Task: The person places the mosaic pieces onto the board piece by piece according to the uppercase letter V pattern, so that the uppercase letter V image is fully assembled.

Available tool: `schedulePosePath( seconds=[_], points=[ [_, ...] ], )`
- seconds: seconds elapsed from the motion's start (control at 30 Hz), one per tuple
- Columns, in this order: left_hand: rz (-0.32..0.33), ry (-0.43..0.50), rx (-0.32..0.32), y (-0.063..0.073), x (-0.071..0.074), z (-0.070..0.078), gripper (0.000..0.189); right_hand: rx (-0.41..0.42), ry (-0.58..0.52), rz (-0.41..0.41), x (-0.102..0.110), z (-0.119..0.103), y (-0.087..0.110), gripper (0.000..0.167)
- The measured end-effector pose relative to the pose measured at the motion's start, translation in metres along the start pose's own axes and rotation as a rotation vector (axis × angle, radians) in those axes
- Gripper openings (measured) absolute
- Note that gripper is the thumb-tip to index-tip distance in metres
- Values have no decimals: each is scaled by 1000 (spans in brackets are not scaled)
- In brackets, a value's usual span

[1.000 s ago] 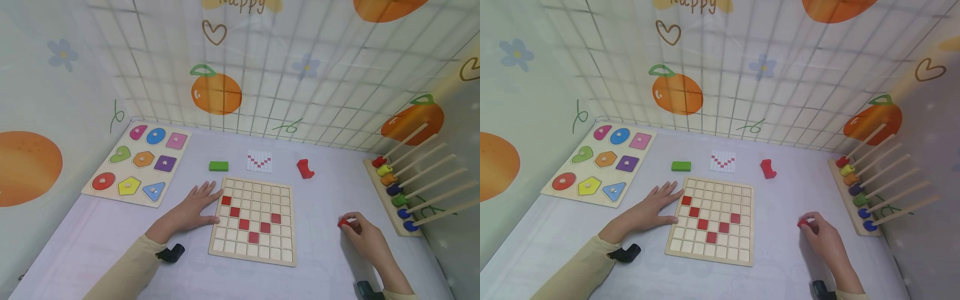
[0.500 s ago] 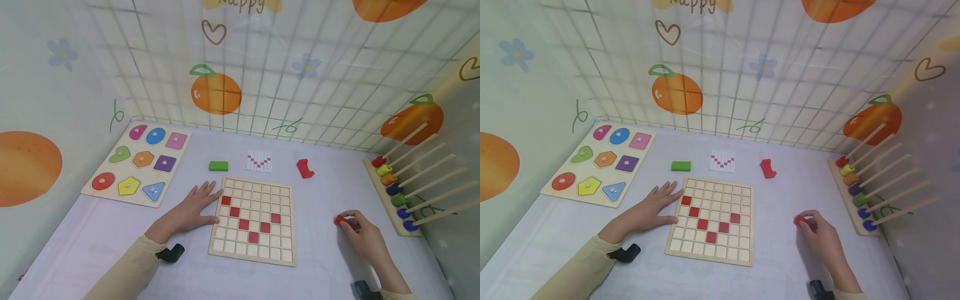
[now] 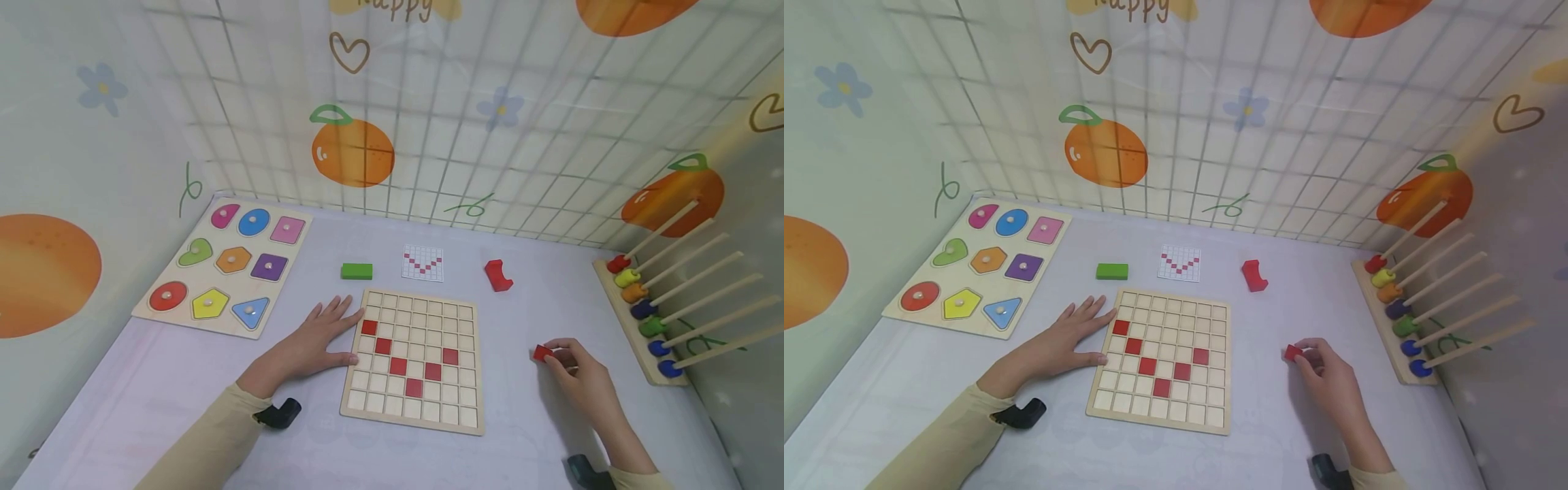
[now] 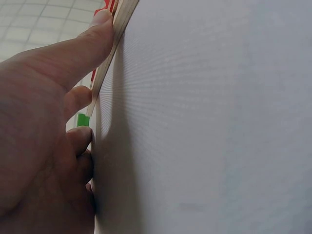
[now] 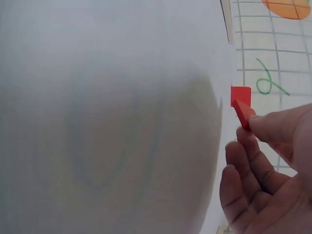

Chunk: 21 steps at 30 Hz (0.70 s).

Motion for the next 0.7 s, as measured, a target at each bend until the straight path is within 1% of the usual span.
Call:
schedulePosePath(
  seconds=[0.33,0.43,0.6,0.7],
  points=[
    [-2,1,-2,0,1,1,88,73,-8,40,-5,-17,-2,26],
    [1,-4,-2,0,0,0,88,85,-19,31,-8,-22,-2,26],
    [5,-8,-2,0,0,0,89,69,-37,-9,-17,-27,-2,26],
    [4,-7,0,0,0,0,89,64,-45,-17,-23,-31,-3,27]
  ],
)
Point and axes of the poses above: each hand's wrist, its own y-axis away from the middle knuckle, its own x-axis out of the back of the hand, z = x × y, the point moved 9 cm from there along -y, towards the middle knuckle, and after that the axes turned 15 degrees about -y, right-handed, at the moved point
